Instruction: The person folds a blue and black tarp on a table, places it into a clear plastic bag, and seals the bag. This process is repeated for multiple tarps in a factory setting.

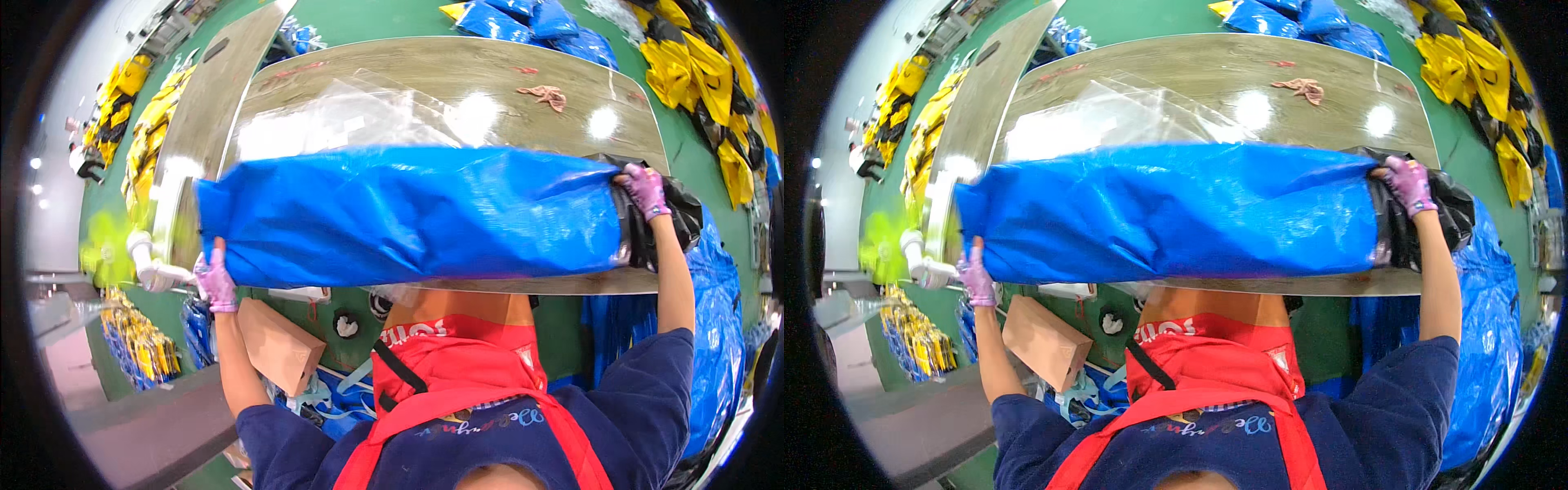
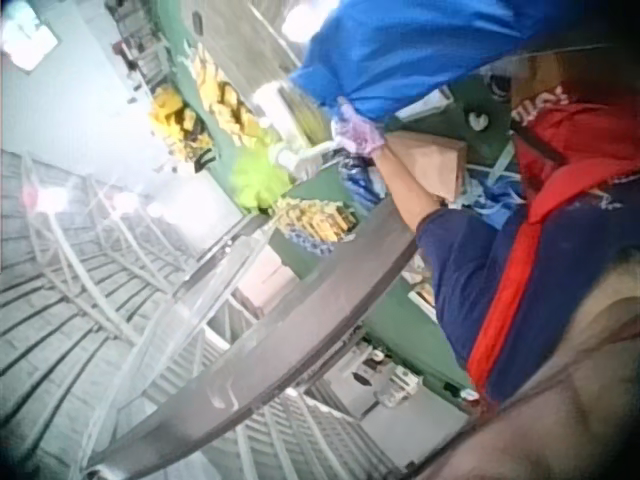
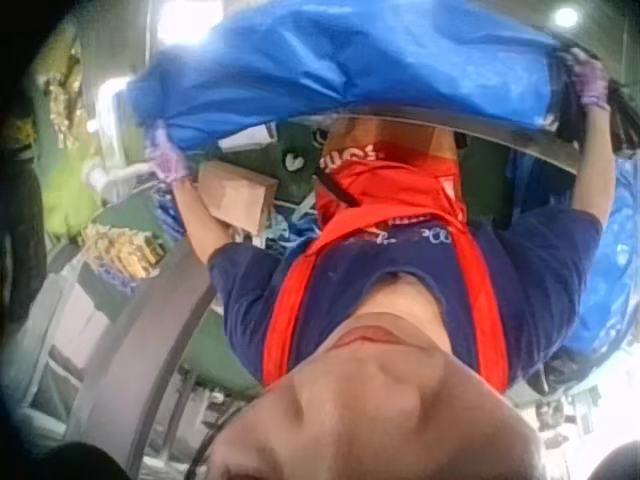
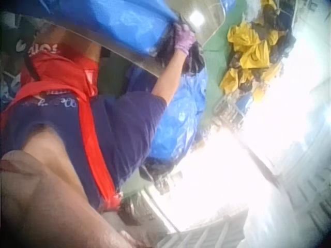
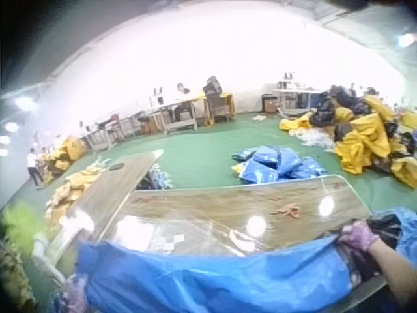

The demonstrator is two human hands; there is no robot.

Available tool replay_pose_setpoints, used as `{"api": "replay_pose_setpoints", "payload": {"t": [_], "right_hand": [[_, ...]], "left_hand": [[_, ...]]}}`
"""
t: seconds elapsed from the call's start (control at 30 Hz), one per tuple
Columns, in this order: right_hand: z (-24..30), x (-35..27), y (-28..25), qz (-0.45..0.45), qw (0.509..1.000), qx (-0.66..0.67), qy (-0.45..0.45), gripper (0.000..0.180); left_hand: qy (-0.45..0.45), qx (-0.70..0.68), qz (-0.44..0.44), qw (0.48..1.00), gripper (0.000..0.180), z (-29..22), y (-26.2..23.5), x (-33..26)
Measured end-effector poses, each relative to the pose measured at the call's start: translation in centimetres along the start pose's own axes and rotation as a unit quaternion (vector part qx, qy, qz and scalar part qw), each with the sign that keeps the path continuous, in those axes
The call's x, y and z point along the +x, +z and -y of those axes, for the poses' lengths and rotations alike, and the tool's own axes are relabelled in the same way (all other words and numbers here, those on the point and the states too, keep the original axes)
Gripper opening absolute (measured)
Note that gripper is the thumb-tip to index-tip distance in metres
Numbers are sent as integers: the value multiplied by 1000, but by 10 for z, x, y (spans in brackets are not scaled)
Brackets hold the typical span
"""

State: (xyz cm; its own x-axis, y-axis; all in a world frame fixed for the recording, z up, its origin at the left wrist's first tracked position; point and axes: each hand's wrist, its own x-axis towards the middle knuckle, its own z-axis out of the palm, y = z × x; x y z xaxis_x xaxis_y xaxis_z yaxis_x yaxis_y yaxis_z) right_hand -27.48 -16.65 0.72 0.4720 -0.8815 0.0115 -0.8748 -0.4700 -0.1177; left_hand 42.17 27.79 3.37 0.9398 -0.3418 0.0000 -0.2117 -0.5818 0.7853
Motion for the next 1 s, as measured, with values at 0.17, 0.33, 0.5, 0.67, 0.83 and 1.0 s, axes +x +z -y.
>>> {"api": "replay_pose_setpoints", "payload": {"t": [0.17,0.33,0.5,0.67,0.83,1.0], "right_hand": [[24,3,27,80,993,-85,15,57],[24,-6,28,117,984,-128,43,64],[45,-5,1,143,982,-115,35,64],[88,-41,-57,-48,962,-248,-102,36],[-25,-97,-17,-43,971,-237,-2,41],[-23,-89,9,25,975,-218,16,45]], "left_hand": [[142,333,69,930,51,78,51,19],[361,414,-188,814,57,-30,77,-21],[618,277,217,703,68,-208,205,-211],[537,290,296,734,76,-167,273,-213],[537,334,320,705,77,-171,282,-219],[658,155,274,684,77,-244,301,-276]]}}
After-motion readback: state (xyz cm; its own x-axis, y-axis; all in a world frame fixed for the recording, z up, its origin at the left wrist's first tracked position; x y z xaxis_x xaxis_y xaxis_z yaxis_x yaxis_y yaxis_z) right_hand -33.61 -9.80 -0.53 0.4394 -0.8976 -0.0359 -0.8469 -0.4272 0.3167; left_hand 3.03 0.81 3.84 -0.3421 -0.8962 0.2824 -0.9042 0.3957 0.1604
